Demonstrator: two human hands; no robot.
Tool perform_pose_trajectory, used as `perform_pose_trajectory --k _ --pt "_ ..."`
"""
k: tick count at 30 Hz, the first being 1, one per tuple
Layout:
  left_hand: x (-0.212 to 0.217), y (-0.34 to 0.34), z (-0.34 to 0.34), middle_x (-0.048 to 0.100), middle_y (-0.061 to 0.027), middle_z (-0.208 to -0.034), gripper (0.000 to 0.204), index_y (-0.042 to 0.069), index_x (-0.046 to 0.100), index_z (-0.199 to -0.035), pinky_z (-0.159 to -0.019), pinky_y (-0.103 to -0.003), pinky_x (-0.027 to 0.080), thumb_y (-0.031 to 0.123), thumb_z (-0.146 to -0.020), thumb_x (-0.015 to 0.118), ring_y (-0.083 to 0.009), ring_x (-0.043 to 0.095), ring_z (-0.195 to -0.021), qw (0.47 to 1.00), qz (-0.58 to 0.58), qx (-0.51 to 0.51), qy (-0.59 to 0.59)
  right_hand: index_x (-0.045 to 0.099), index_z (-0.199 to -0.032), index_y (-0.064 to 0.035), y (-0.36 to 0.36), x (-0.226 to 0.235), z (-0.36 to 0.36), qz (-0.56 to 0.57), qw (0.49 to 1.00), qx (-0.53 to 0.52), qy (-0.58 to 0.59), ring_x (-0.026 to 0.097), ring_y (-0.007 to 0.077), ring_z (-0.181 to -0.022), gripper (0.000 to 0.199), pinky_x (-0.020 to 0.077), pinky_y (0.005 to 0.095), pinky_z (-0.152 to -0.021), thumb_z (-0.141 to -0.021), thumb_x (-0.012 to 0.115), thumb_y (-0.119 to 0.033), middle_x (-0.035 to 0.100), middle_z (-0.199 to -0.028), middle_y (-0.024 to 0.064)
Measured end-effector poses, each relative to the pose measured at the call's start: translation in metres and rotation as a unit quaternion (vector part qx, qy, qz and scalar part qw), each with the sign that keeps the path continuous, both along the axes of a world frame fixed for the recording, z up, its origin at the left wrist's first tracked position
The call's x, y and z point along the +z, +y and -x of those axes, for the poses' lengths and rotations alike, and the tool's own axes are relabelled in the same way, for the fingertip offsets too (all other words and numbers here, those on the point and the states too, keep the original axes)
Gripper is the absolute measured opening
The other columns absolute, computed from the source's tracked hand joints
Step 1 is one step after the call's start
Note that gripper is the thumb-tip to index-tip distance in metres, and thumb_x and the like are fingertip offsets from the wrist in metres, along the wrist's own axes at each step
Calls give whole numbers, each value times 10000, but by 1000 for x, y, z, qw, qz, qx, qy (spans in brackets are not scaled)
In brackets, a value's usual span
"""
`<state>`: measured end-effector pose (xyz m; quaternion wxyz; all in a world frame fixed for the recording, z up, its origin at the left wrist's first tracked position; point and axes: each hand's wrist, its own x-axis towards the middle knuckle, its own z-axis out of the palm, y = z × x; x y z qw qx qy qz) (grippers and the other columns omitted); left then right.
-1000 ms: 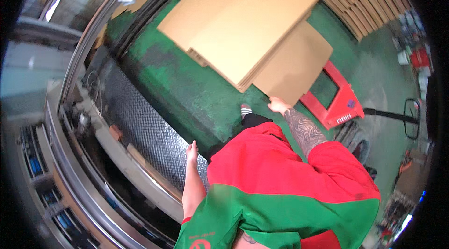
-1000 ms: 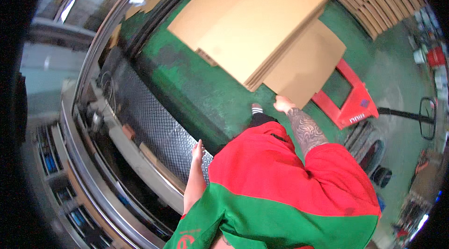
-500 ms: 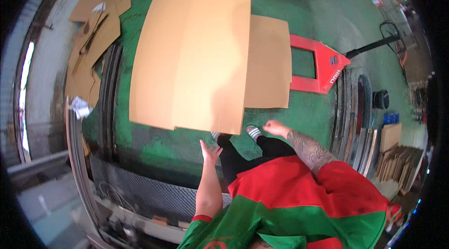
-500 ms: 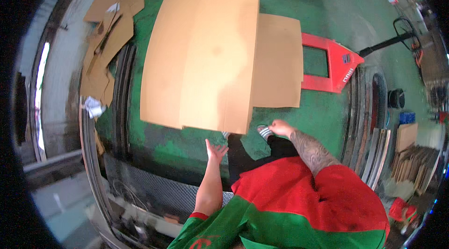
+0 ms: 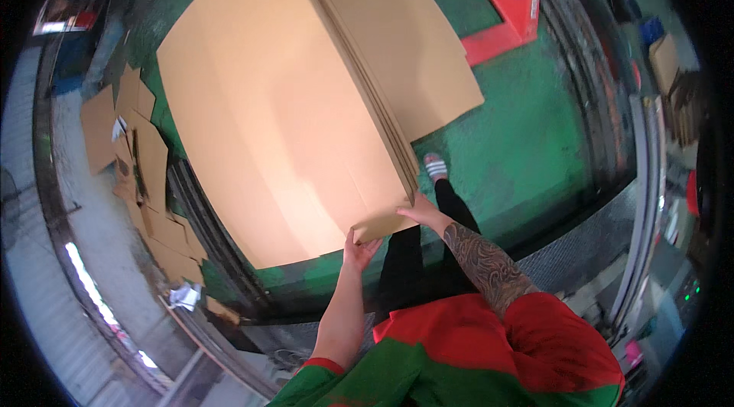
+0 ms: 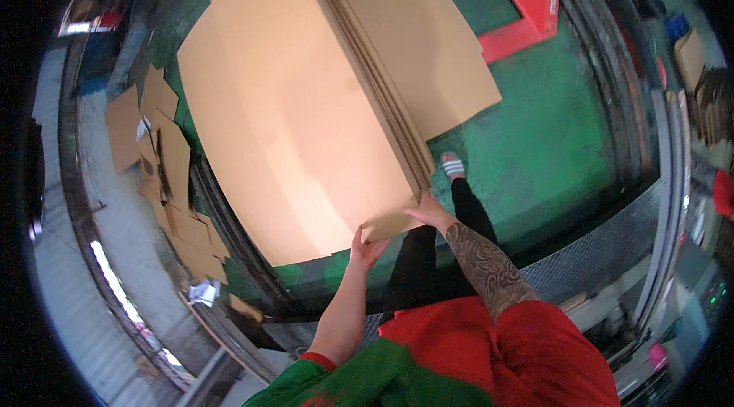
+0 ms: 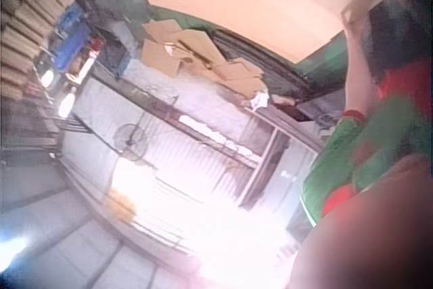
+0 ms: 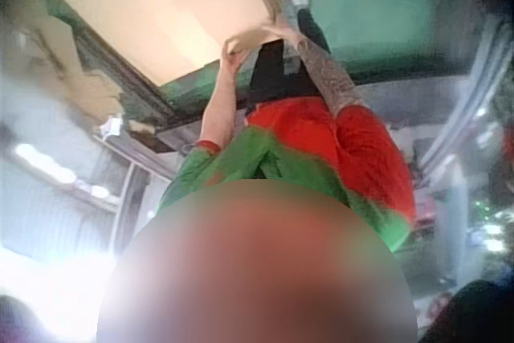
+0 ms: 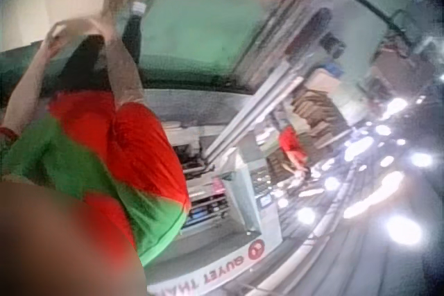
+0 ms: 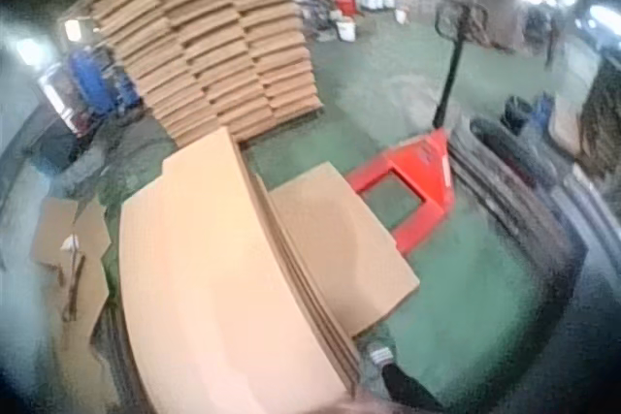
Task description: The person picks up flat cardboard sheets from a stack and places them onto a conveyor machine. They repeat this action several times, feeding the sheets into the machine and then waiting while the machine processes them.
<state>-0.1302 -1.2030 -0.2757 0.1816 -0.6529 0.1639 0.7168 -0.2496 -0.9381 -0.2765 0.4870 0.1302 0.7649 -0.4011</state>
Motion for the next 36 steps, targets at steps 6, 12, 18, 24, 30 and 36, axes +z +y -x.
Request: perform_pose_trajectory --k 6,12,18,24,30,36 --pt "2 2 1 419 -261 -1660 957 -37 339 -1623 -1304 -650 369 645 -1041 674 -456 423 -1570 999 30 -33 13 332 -1648 81 7 -11 -16 -10 999 -32 -35 504 492 -1497 1129 477 504 -1219 -856 814 -563 420 -1629 367" --pt "3 27 -1 358 -212 -1722 1053 -8 287 -1684 -1325 -628 348 720 -1015 650 -440 379 -1599 998 56 35 -13 367 -1630 43 7 6 -40 -6 998 -63 -1 580 513 -1385 1053 523 516 -1159 -839 847 -461 495 -1532 314" --pt "10 50 10 327 -223 -1732 1099 -10 279 -1681 -1329 -655 330 782 -998 617 -451 367 -1596 997 67 33 25 420 -1558 37 8 13 -23 13 992 -115 -59 525 496 -1444 1020 512 571 -1163 -785 877 -444 474 -1559 294" --pt "19 66 11 390 -195 -1683 1117 -13 312 -1661 -1277 -632 398 818 -978 612 -428 419 -1547 990 113 88 17 443 -1557 13 20 26 -15 33 992 -85 -92 501 497 -1474 1034 502 619 -1163 -755 894 -458 460 -1587 275" --pt "12 66 9 432 -197 -1624 1139 -19 337 -1637 -1238 -612 430 831 -946 652 -415 456 -1495 988 131 83 23 493 -1554 -13 25 12 -14 36 993 -83 -78 514 486 -1442 1018 506 578 -1165 -747 892 -490 476 -1558 263" --pt "7 67 11 447 -190 -1617 1087 -8 372 -1621 -1214 -595 442 815 -966 644 -399 486 -1468 981 149 125 -12 494 -1563 -76 20 8 -19 33 992 -89 -88 484 476 -1475 941 485 646 -1150 -795 861 -477 467 -1566 245"
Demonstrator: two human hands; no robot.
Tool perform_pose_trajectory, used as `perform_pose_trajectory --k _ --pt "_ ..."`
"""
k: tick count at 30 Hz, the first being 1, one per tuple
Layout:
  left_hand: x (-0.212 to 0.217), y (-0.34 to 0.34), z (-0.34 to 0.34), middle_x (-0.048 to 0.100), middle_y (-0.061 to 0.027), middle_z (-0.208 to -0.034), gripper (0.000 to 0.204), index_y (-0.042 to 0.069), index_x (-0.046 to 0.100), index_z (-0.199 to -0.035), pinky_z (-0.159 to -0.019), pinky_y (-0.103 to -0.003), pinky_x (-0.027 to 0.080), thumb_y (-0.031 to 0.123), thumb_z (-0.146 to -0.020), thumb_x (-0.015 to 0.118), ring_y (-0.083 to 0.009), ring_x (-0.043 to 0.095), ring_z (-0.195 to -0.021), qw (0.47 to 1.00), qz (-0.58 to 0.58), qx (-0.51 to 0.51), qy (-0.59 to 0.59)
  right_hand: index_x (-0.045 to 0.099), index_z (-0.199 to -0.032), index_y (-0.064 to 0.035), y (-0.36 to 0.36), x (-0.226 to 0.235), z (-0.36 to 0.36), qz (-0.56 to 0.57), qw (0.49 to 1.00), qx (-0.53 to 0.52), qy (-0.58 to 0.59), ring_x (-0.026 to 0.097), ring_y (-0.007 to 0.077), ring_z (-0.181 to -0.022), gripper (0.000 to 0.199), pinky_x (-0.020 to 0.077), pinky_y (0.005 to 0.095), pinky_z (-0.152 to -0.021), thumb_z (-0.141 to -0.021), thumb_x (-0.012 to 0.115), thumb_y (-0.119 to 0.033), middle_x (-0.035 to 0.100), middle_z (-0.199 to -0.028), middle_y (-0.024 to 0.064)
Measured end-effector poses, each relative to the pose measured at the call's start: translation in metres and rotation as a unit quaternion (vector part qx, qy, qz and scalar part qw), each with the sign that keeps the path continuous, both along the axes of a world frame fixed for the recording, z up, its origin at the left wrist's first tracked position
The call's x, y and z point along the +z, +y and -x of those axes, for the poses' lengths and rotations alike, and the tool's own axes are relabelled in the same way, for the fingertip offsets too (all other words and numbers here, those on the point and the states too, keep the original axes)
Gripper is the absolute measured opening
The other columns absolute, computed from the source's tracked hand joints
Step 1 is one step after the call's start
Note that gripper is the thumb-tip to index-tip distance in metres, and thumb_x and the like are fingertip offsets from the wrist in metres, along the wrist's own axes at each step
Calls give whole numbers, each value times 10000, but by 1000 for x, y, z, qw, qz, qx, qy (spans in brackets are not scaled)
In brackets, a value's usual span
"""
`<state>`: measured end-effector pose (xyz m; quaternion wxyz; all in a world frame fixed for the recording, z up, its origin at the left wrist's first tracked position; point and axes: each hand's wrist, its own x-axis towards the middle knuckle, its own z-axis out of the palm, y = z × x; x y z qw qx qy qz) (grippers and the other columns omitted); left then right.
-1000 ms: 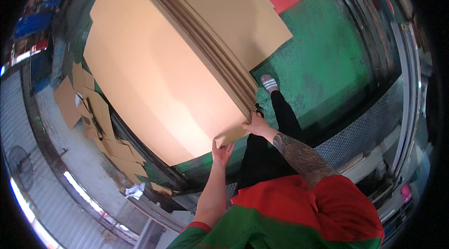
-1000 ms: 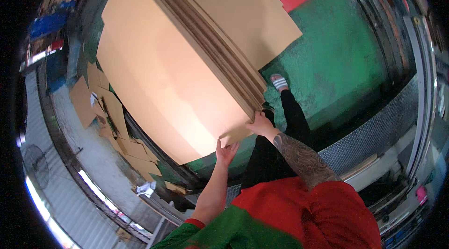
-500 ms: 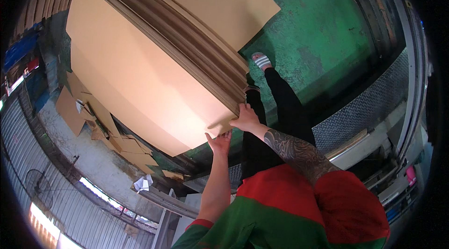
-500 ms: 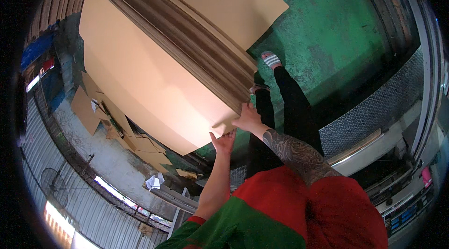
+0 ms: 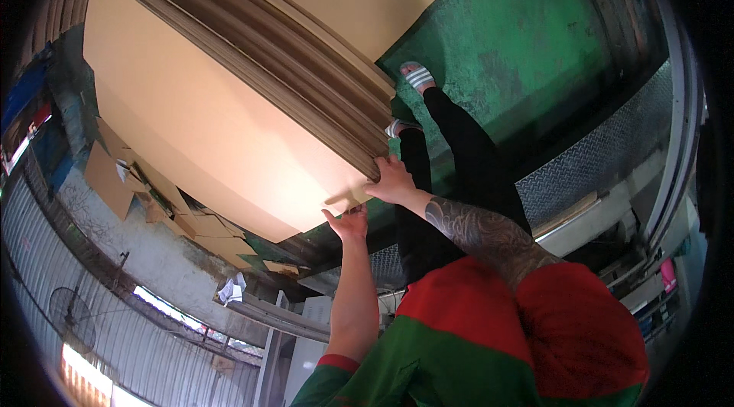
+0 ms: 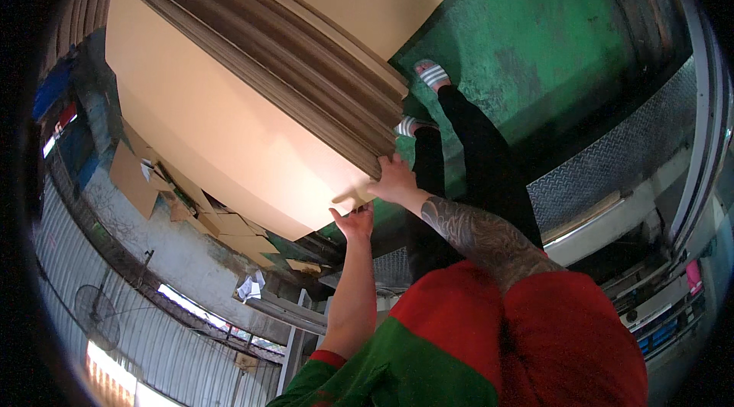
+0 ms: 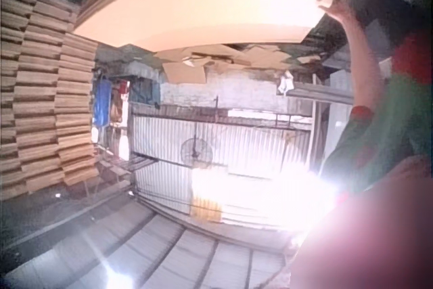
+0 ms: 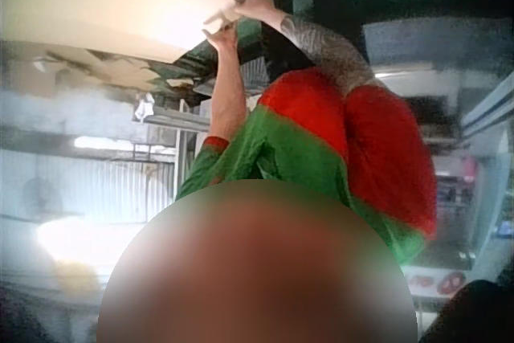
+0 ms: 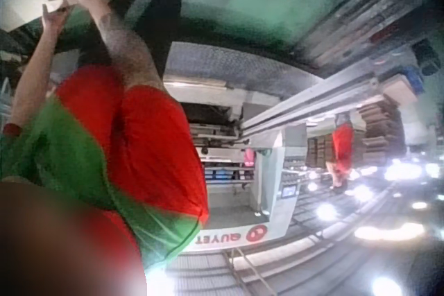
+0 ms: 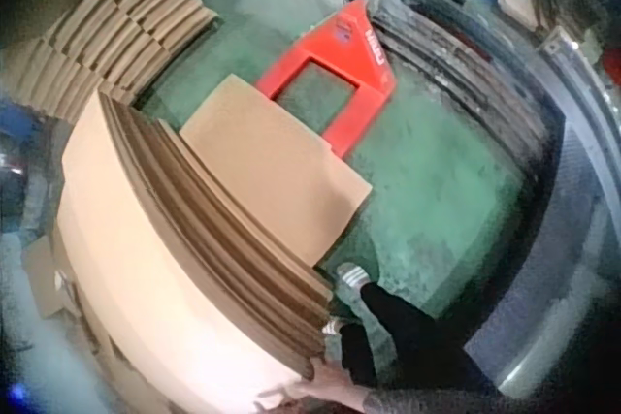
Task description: The person picks up flat cardboard sheets from a stack and places them onto a conveyor machine. They repeat this action several times, feeding the sheets into the machine and then waiting while the machine processes them.
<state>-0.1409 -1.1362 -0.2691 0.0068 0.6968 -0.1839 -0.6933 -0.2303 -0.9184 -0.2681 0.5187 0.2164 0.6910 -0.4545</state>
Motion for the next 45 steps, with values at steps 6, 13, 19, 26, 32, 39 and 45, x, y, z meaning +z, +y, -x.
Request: perform_pose_trajectory --k 6,13,19,26,32,39,45 --pt "-2 2 5 483 -177 -1600 1001 9 433 -1584 -1202 -582 437 799 -997 612 -378 509 -1444 1000 -7 8 2 502 -1552 -98 -9 -2 -6 -29 999 -30 0 481 420 -1474 913 463 683 -1122 -795 862 -461 495 -1515 196" --pt "0 5 7 470 -192 -1609 1032 -7 429 -1579 -1218 -587 419 825 -990 588 -379 484 -1466 1000 -1 10 -10 525 -1538 -101 -5 -6 -6 -34 998 -52 -30 467 394 -1495 919 419 659 -1158 -775 876 -476 504 -1514 170" --pt "-10 7 2 438 -196 -1640 1124 23 393 -1619 -1237 -599 387 900 -938 565 -393 462 -1480 1000 7 -9 5 562 -1488 -45 1 -13 0 3 995 -81 -62 532 422 -1439 959 447 584 -1175 -728 906 -519 524 -1502 216" --pt "-8 25 2 384 -172 -1719 1110 113 360 -1692 -1282 -625 334 924 -947 495 -400 403 -1559 998 59 -24 3 547 -1460 53 6 -18 3 59 994 -87 -36 603 385 -1350 1021 511 415 -1133 -711 944 -516 569 -1431 273" --pt "8 30 6 448 -116 -1707 1026 185 360 -1715 -1287 -618 351 889 -979 484 -395 458 -1536 989 134 -47 49 484 -1496 101 23 18 13 133 989 -38 56 690 361 -1221 1078 552 406 -1053 -756 941 -536 671 -1323 277" --pt "77 88 26 424 -59 -1733 974 244 374 -1719 -1290 -600 343 905 -1005 420 -326 407 -1583 990 115 -10 84 198 -1679 115 52 38 136 185 980 -34 64 496 361 -1508 1293 423 435 -1239 -859 899 -598 430 -1639 327" --pt "129 155 60 500 -59 -1679 836 189 387 -1701 -1244 -537 420 750 -1090 486 -301 492 -1524 981 84 39 168 434 -1544 124 23 104 218 169 966 -2 194 644 316 -1357 895 521 431 -1148 -915 875 -335 632 -1475 263"
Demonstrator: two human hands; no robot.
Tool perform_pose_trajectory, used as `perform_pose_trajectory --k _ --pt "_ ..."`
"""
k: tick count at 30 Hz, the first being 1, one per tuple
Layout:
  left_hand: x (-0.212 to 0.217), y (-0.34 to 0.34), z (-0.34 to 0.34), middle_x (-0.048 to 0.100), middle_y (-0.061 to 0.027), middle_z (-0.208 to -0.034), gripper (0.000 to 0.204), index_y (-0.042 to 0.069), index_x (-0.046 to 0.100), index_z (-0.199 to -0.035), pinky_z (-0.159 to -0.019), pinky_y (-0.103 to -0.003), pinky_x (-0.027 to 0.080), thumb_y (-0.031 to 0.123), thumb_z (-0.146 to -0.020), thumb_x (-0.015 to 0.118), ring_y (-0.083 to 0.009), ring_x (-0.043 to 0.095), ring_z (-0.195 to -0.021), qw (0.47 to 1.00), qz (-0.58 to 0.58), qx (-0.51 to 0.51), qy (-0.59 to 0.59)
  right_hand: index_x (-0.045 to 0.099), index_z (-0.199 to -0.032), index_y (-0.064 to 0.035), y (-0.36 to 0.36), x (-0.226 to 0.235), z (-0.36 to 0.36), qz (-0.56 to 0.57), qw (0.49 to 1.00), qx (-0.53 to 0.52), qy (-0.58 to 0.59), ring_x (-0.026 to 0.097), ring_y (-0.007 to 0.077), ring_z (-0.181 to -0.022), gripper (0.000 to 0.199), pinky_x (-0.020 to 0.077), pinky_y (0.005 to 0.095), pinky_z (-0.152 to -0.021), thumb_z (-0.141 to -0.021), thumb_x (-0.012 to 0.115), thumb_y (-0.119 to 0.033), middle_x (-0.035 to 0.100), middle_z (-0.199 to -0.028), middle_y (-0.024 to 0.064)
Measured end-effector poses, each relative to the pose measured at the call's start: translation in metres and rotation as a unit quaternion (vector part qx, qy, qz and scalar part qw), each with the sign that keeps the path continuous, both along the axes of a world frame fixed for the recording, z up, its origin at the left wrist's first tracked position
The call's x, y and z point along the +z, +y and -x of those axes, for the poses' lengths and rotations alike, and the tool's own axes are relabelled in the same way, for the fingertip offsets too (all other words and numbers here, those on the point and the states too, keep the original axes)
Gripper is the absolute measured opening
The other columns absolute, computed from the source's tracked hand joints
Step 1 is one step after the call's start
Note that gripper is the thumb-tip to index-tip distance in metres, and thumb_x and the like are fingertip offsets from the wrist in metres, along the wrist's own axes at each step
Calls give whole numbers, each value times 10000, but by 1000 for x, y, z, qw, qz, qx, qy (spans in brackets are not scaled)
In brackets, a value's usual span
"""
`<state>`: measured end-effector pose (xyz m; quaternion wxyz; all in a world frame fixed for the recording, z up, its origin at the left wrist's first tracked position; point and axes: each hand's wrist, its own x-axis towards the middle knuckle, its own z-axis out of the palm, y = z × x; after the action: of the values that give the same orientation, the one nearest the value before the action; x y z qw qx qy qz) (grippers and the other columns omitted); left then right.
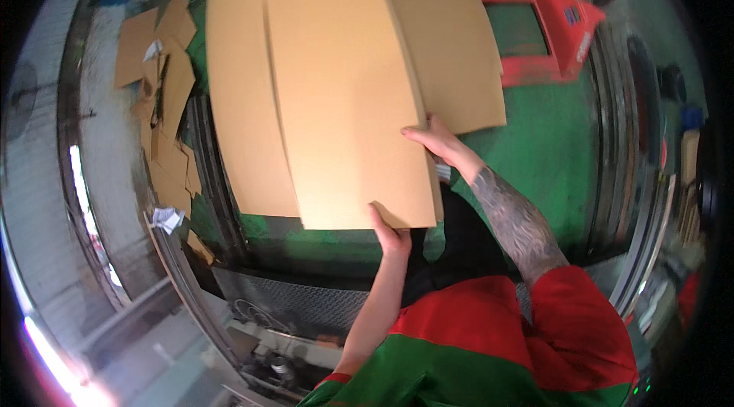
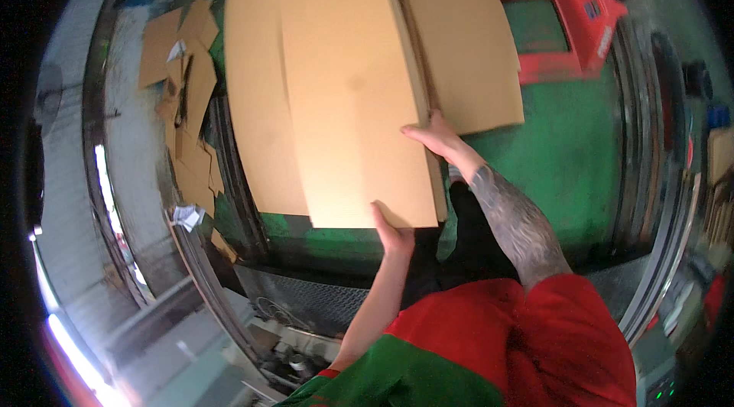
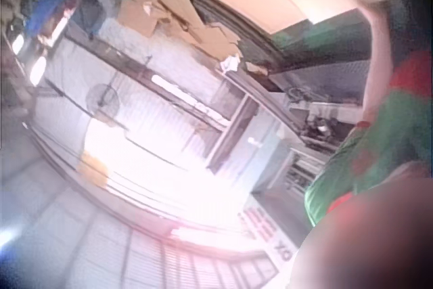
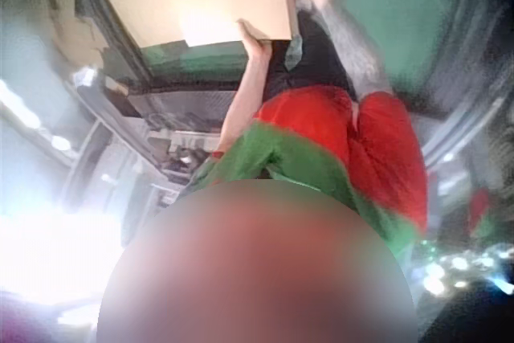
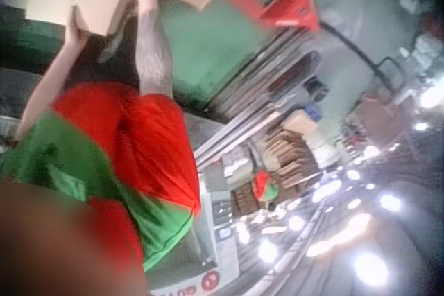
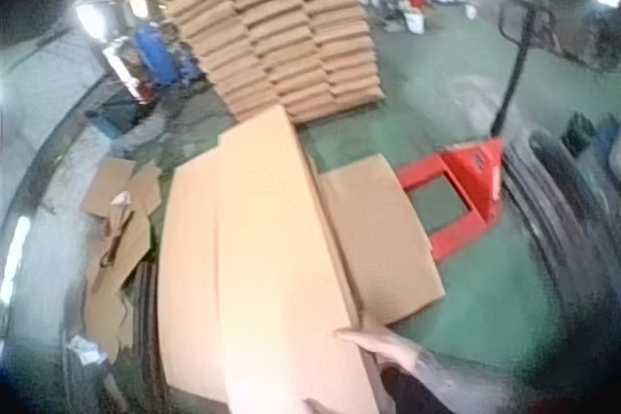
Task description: The person picks up flat cardboard sheets from a stack and places them onto a conveyor machine. They repeat this action several times, feeding the sheets into the machine and then waiting while the machine processes them.
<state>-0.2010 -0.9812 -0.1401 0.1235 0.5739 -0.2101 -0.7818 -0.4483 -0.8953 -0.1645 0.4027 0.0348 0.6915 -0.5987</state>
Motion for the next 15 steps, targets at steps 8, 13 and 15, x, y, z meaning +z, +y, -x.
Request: perform_pose_trajectory --k 8,13,15 --pt "126 -12 -110 623 -137 -1558 687 145 535 -1605 -1148 -595 514 629 -1120 491 -372 617 -1385 959 -212 13 188 451 -1507 85 -45 248 -113 -113 931 51 344 528 448 -1476 1006 450 540 -1206 -818 910 -487 547 -1554 332" --pt "34 -49 -155 753 -125 -1131 450 107 705 -1255 -837 -538 640 478 -1088 513 -357 720 -1036 884 -404 180 153 618 -1422 -29 -136 233 -159 -95 682 324 649 215 381 -1691 613 186 712 -1320 -967 722 -427 399 -1743 200" --pt "11 -52 -173 729 -154 -1157 463 86 689 -1291 -871 -549 633 459 -1094 498 -381 699 -1042 898 -368 152 188 692 -1341 -48 -150 216 -169 -118 641 486 582 177 361 -1708 477 112 754 -1325 -1021 640 -398 405 -1756 154"
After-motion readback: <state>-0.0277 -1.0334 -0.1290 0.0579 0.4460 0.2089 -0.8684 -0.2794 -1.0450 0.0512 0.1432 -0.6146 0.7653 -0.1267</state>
